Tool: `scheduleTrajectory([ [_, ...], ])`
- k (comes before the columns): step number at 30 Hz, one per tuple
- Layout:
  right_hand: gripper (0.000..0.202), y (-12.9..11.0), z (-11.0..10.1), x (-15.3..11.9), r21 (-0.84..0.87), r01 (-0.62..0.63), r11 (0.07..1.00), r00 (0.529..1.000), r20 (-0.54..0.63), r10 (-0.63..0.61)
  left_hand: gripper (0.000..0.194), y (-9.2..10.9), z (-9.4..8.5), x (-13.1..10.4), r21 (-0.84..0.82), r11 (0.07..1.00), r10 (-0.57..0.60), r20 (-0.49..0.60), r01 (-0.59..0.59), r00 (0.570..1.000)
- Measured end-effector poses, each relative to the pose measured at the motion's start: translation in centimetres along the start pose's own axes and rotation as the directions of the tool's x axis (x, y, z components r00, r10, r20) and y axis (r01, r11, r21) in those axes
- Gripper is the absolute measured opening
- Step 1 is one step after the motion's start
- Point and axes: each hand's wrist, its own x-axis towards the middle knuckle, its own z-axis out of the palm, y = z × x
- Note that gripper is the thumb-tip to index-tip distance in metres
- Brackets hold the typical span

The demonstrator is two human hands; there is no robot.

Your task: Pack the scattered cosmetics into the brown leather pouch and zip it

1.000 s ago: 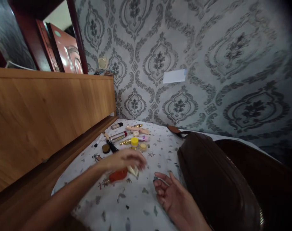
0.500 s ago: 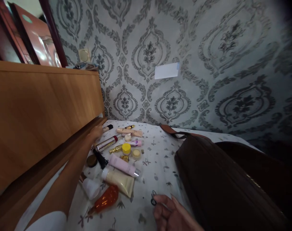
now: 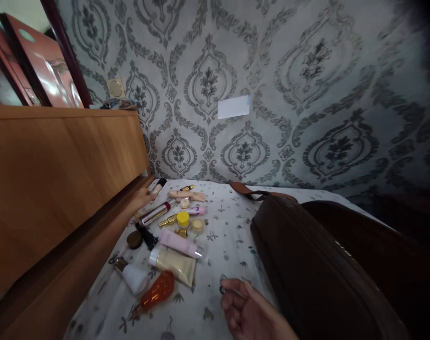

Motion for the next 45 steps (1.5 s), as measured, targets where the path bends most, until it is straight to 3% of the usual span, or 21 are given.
scheduleTrajectory([
  [3, 0.044, 0.2, 1.2, -0.6, -0.085, 0.112, 0.990, 0.993, -0.013, -0.113, 0.040, 2.8, 0.1, -6.2, -0.166, 0.974, 0.155, 0.004, -0.152, 0.988],
  [6, 0.055, 0.7, 2.2, -1.0, -0.138, 0.208, 0.968, 0.978, 0.031, -0.206, 0.034, 6.2, 2.0, -14.5, -0.236, 0.924, 0.312, 0.006, -0.301, 0.950],
  [9, 0.050, 1.1, 2.7, -1.2, -0.124, 0.241, 0.963, 0.968, 0.101, -0.229, 0.020, 9.6, 4.6, -22.3, -0.050, 0.922, 0.386, 0.064, -0.383, 0.920],
  [12, 0.044, 1.3, 2.6, -1.2, -0.100, 0.248, 0.964, 0.966, 0.103, -0.237, 0.013, 11.5, 6.4, -26.6, 0.046, 0.884, 0.452, 0.170, -0.466, 0.875],
  [15, 0.046, 1.2, 2.2, -1.1, -0.085, 0.271, 0.959, 0.963, 0.026, -0.270, 0.022, 11.6, 6.8, -26.7, -0.138, 0.849, 0.528, 0.215, -0.510, 0.821],
  [19, 0.042, 1.3, 2.0, -1.1, -0.226, 0.274, 0.935, 0.962, 0.076, -0.264, 0.035, 11.2, 7.1, -24.5, -0.526, 0.753, 0.487, 0.040, -0.396, 0.872],
  [21, 0.040, 1.4, 2.0, -1.2, -0.350, 0.288, 0.891, 0.957, 0.135, -0.257, 0.040, 11.4, 7.9, -24.0, -0.715, 0.667, 0.419, 0.126, -0.210, 0.899],
  [24, 0.038, 1.6, 2.1, -1.5, -0.443, 0.305, 0.843, 0.952, 0.176, -0.252, 0.049, 11.8, 9.7, -24.2, -0.853, 0.507, 0.357, 0.343, 0.128, 0.869],
  [28, 0.035, 1.8, 2.5, -1.9, -0.567, 0.293, 0.770, 0.955, 0.209, -0.209, 0.053, 12.0, 11.0, -24.5, -0.934, 0.287, 0.153, 0.265, 0.213, 0.952],
  [30, 0.033, 2.0, 2.7, -2.0, -0.620, 0.288, 0.729, 0.954, 0.247, -0.167, 0.055, 12.1, 11.1, -24.5, -0.940, 0.208, 0.062, 0.288, 0.270, 0.955],
  [38, 0.038, 1.8, 2.8, -2.0, -0.591, 0.331, 0.736, 0.937, 0.296, -0.184, 0.048, 12.7, 10.2, -24.5, -0.910, 0.107, 0.042, 0.406, 0.400, 0.913],
  [45, 0.042, 1.8, 2.8, -2.1, -0.567, 0.285, 0.773, 0.955, 0.238, -0.177, 0.061, 12.2, 10.0, -24.0, -0.782, 0.128, 0.047, 0.620, 0.611, 0.783],
])
